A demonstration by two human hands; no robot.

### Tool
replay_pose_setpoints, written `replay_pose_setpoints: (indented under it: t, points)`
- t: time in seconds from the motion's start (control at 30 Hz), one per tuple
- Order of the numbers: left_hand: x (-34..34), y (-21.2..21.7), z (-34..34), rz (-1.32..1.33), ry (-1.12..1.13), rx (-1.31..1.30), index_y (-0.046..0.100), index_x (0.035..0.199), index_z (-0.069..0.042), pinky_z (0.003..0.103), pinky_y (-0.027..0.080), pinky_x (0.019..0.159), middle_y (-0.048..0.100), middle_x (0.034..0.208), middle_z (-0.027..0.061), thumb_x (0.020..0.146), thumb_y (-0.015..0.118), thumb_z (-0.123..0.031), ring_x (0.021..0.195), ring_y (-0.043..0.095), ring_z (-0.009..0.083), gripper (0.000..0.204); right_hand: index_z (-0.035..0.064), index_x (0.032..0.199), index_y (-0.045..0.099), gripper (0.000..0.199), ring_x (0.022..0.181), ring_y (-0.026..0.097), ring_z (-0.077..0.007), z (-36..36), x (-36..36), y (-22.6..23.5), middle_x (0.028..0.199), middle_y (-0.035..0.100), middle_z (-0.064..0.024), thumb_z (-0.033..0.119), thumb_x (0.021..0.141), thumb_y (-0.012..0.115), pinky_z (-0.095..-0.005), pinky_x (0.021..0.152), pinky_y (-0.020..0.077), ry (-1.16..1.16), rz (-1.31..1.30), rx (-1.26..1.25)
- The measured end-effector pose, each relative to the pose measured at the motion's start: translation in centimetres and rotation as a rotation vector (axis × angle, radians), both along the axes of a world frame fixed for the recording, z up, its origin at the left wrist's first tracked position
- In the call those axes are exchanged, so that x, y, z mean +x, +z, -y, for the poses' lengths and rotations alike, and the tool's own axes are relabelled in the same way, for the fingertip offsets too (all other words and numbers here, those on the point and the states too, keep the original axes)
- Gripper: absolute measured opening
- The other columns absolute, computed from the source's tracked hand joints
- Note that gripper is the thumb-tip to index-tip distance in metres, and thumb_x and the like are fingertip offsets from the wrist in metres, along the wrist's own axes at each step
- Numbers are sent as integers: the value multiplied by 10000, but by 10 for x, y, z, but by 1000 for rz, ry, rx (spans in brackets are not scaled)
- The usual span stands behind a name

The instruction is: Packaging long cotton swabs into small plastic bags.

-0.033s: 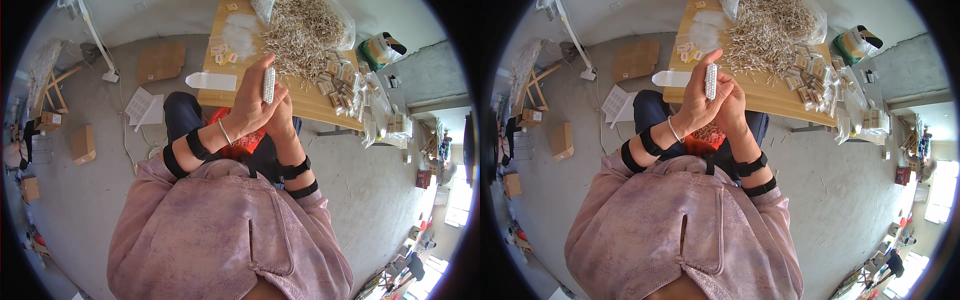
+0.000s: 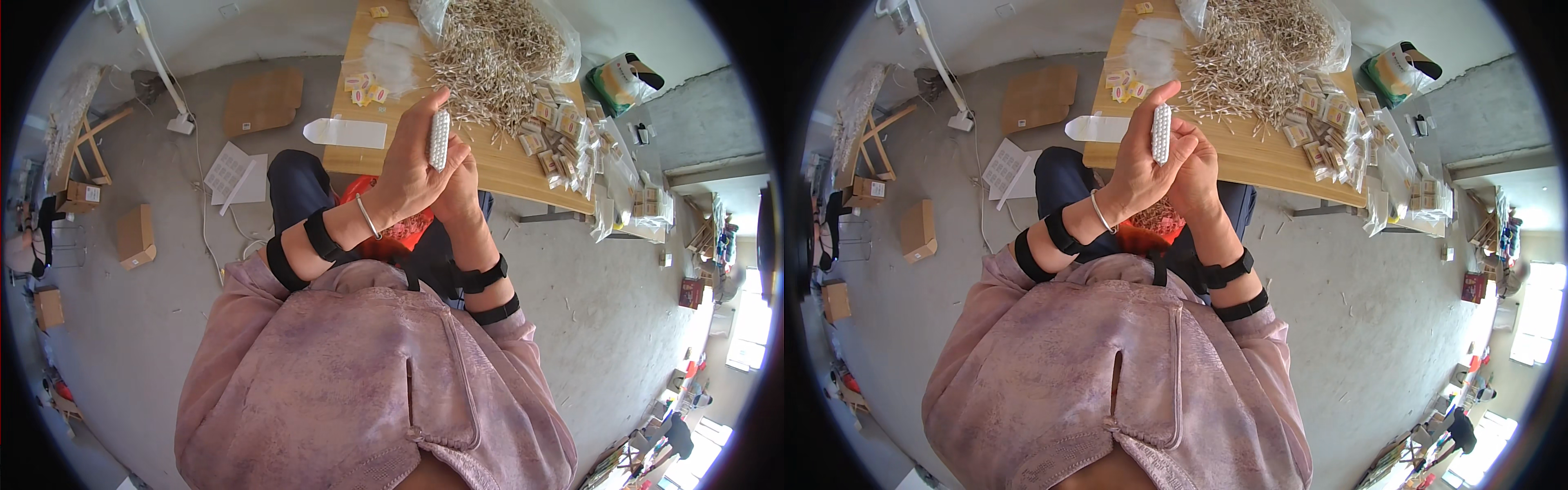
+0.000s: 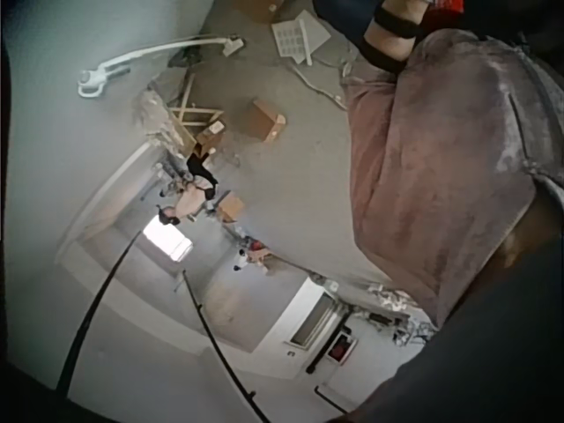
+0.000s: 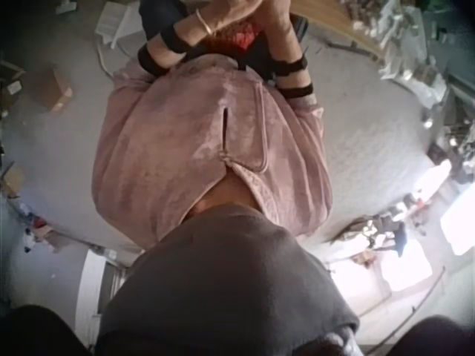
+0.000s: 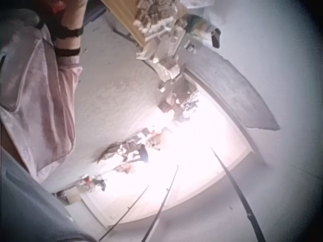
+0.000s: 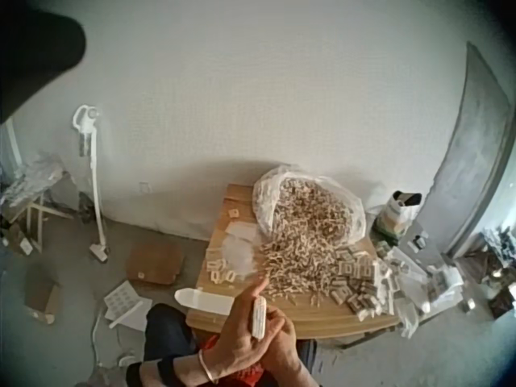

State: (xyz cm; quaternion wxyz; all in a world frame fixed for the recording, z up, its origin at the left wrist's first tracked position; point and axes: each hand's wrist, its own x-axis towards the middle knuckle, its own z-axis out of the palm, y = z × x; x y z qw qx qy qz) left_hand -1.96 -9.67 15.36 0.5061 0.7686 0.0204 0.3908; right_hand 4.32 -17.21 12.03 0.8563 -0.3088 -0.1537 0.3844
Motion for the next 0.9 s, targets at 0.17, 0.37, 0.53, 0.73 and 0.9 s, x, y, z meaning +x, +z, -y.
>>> replay_pose_setpoints:
  t: [0.17,0.37,0.53,0.73,0.9]
  points:
    - [0,-2,-2,-4,28,12,361,1314,-18,314,368,964,451,1285,131,863,615,-152,1152,464,224,535,-16,1045,524,182,819,612,-149,-1,6,-10,953,612,-82,53,881,561,-278,724,530,-26,-18,-6]
    - [4,-9,-11,15,83,-26,394,1304,-11,282,418,898,505,1225,122,884,598,-179,1074,514,171,496,15,1048,518,190,838,620,-174,1,10,-1,963,614,-86,30,866,571,-295,734,530,-101,-100,-84]
    - [7,-13,-18,76,53,-133,412,1291,0,255,445,857,520,1195,109,884,604,-189,1023,532,134,488,33,1041,526,175,833,618,-162,3,13,2,947,622,-67,43,872,568,-297,717,529,-101,-49,-106]
    - [4,-9,-22,33,50,-277,479,1237,9,241,464,810,577,1088,88,864,634,-167,957,551,103,441,68,1025,548,160,776,605,-118,5,19,-2,911,628,-24,36,869,566,-267,663,520,-167,-52,-147]
    - [3,-5,-21,67,-21,-519,556,1138,26,208,471,721,623,921,33,837,663,-125,828,566,67,354,72,1013,563,154,754,601,-105,8,21,-3,866,631,-12,32,865,570,-260,653,518,-188,-9,-148]
